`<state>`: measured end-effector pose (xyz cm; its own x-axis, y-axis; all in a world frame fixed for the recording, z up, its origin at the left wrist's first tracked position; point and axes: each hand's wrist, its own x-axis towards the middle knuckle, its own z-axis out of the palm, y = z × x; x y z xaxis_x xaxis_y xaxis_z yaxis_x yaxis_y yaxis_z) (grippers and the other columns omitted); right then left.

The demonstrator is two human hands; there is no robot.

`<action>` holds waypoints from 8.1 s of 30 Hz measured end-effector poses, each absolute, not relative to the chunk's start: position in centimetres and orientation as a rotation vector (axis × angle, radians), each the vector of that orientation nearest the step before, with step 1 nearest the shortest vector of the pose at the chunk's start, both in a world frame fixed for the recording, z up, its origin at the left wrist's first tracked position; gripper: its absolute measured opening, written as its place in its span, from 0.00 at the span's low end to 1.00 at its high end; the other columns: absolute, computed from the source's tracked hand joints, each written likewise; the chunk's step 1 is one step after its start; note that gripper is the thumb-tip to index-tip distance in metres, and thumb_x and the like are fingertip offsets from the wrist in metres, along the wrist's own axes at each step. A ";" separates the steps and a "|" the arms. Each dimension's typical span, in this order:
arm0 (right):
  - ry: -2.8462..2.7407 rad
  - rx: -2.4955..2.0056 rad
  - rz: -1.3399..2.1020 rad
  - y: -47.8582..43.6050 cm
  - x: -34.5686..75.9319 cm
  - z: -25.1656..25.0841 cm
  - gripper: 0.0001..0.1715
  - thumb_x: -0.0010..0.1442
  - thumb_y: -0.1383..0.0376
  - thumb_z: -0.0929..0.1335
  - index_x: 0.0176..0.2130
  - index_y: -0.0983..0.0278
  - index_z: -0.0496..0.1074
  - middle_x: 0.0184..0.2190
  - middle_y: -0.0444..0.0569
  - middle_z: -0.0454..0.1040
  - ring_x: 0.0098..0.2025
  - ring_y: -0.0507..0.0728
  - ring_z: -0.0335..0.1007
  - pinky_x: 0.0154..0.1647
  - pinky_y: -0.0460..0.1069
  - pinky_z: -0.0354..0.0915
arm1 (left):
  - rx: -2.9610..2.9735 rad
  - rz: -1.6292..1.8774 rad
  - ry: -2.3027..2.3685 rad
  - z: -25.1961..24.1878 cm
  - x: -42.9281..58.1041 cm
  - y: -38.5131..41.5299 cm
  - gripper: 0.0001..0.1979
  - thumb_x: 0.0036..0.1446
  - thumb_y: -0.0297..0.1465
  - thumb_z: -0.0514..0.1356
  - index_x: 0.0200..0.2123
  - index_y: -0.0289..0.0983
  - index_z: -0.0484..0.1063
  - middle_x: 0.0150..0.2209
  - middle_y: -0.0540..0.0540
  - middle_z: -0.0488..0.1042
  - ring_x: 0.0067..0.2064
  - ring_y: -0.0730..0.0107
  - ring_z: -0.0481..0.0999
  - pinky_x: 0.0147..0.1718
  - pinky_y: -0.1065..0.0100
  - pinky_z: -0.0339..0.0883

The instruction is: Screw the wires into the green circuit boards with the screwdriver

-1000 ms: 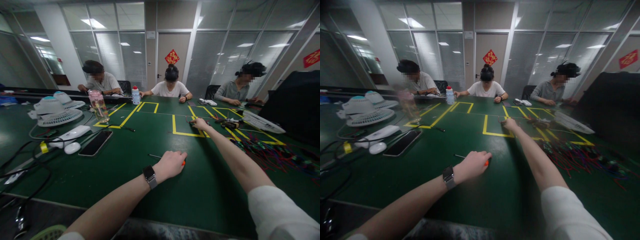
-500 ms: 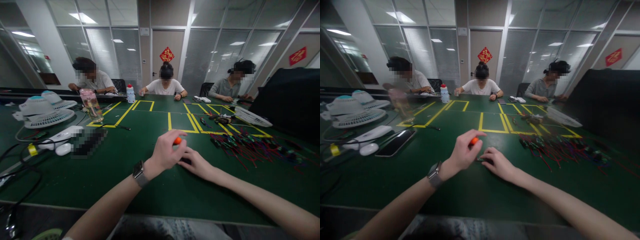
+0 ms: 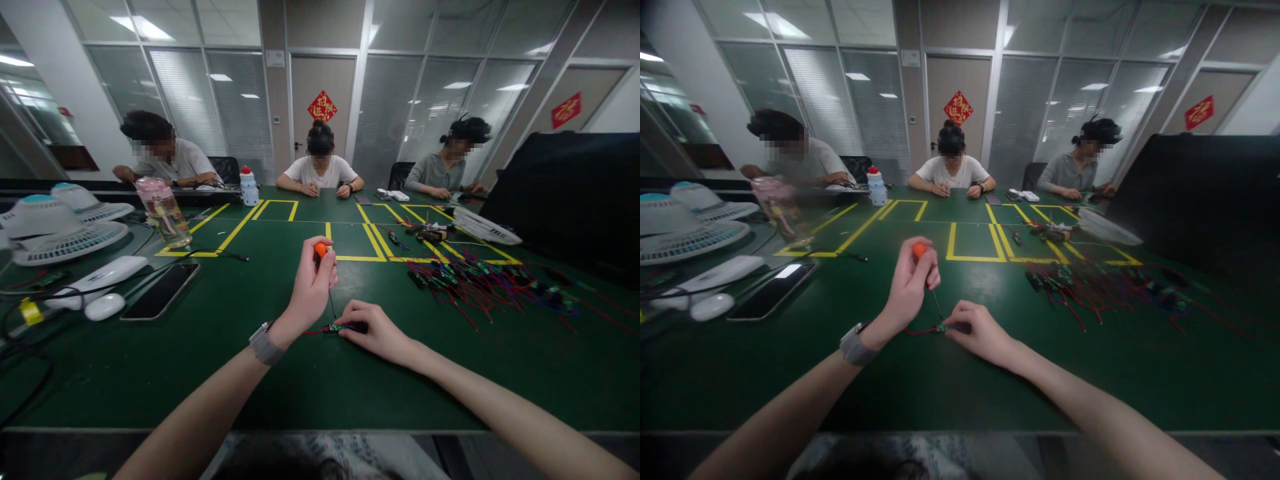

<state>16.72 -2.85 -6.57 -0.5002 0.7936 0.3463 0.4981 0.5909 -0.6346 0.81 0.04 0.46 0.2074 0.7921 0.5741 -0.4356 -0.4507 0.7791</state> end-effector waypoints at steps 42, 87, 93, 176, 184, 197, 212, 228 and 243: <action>-2.176 -1.036 0.633 -3.0 16.8 -6.4 0.06 0.56 0.69 0.71 0.36 0.64 0.78 0.33 0.49 0.73 0.34 0.54 0.70 0.37 0.49 0.67 | 1.540 1.375 0.373 -1.2 1.8 -0.6 0.08 0.64 0.35 0.53 0.46 0.41 0.59 0.30 0.54 0.60 0.23 0.83 0.59 0.22 0.77 0.56; -2.198 -1.087 0.616 -3.3 16.9 -6.1 0.07 0.56 0.72 0.69 0.36 0.65 0.77 0.34 0.49 0.73 0.35 0.54 0.70 0.38 0.49 0.67 | 2.010 1.400 0.603 2.8 -1.4 -0.2 0.07 0.53 0.33 0.65 0.36 0.38 0.79 0.37 0.45 0.74 0.40 0.68 0.74 0.41 0.67 0.70; -2.189 -1.091 0.609 -3.4 17.0 -6.1 0.07 0.56 0.71 0.70 0.36 0.65 0.78 0.34 0.49 0.73 0.35 0.54 0.70 0.37 0.49 0.67 | 1.915 1.158 0.457 2.9 -1.4 -0.3 0.14 0.64 0.32 0.53 0.50 0.39 0.74 0.47 0.42 0.74 0.47 0.65 0.75 0.46 0.63 0.70; -2.271 -1.014 0.529 -3.5 17.4 -6.0 0.09 0.59 0.70 0.69 0.41 0.65 0.76 0.36 0.50 0.72 0.40 0.56 0.69 0.42 0.49 0.67 | 1.688 1.184 0.359 1.9 -0.7 -0.8 0.15 0.63 0.32 0.53 0.51 0.38 0.73 0.45 0.41 0.75 0.42 0.67 0.76 0.40 0.67 0.72; -2.276 -1.025 0.541 -3.5 17.4 -6.0 0.09 0.59 0.69 0.68 0.41 0.64 0.76 0.36 0.50 0.72 0.39 0.55 0.70 0.42 0.49 0.67 | 1.748 1.195 0.475 2.1 -0.9 -0.6 0.13 0.60 0.32 0.58 0.46 0.37 0.77 0.38 0.45 0.74 0.39 0.71 0.73 0.38 0.72 0.67; -2.279 -1.023 0.527 -3.5 17.4 -6.0 0.08 0.59 0.69 0.68 0.41 0.64 0.76 0.36 0.49 0.72 0.39 0.55 0.69 0.41 0.49 0.67 | 1.813 1.350 0.501 1.8 -0.4 -0.7 0.07 0.51 0.30 0.66 0.35 0.37 0.78 0.35 0.47 0.71 0.36 0.73 0.70 0.33 0.73 0.66; -2.278 -1.023 0.527 -3.5 17.5 -6.1 0.09 0.59 0.69 0.68 0.41 0.65 0.76 0.37 0.50 0.72 0.39 0.55 0.70 0.41 0.49 0.66 | 1.340 1.062 0.217 1.8 -0.4 -0.4 0.14 0.62 0.36 0.52 0.26 0.34 0.65 0.23 0.51 0.62 0.25 0.76 0.63 0.26 0.72 0.59; -2.296 -1.030 0.513 -3.5 17.5 -6.0 0.09 0.60 0.69 0.68 0.41 0.65 0.76 0.36 0.50 0.72 0.39 0.55 0.70 0.41 0.49 0.67 | 1.198 1.013 0.181 2.2 -0.5 -0.1 0.22 0.62 0.40 0.55 0.20 0.36 0.56 0.19 0.54 0.55 0.21 0.78 0.56 0.23 0.73 0.53; -2.294 -1.047 0.526 -3.7 17.5 -5.8 0.09 0.60 0.69 0.68 0.41 0.64 0.76 0.36 0.50 0.72 0.39 0.55 0.69 0.40 0.49 0.67 | 1.170 1.000 0.193 2.3 -0.7 0.1 0.22 0.62 0.40 0.55 0.19 0.36 0.55 0.17 0.54 0.54 0.19 0.79 0.55 0.21 0.74 0.51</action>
